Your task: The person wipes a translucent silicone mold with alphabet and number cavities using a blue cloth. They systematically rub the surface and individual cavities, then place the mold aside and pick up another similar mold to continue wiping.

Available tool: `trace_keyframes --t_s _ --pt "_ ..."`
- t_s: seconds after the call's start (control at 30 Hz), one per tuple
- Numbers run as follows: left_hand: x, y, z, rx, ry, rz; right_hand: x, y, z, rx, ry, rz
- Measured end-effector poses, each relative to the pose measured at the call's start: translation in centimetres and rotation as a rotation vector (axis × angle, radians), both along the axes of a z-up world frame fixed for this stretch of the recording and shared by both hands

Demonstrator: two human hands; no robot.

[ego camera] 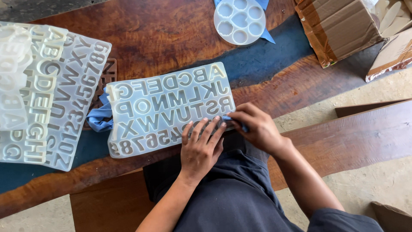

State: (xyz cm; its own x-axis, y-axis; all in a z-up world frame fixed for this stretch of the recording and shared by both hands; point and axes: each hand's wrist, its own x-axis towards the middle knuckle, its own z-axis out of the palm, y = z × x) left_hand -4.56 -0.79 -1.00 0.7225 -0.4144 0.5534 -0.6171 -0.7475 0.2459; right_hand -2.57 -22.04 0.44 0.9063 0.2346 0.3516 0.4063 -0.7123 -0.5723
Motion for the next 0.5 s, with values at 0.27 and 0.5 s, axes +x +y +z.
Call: trace_keyframes --t_s 0.27,0.5 --pt "0.4 -0.4 0.1 -0.006 -0.017 0.033 -0.8 -0.7 0.9 -0.221 0.031 0.161" --pt "0.5 -0.1 -0.1 0.041 0.004 0.010 0.9 1.0 -0.3 -0.233 0.054 0.070"
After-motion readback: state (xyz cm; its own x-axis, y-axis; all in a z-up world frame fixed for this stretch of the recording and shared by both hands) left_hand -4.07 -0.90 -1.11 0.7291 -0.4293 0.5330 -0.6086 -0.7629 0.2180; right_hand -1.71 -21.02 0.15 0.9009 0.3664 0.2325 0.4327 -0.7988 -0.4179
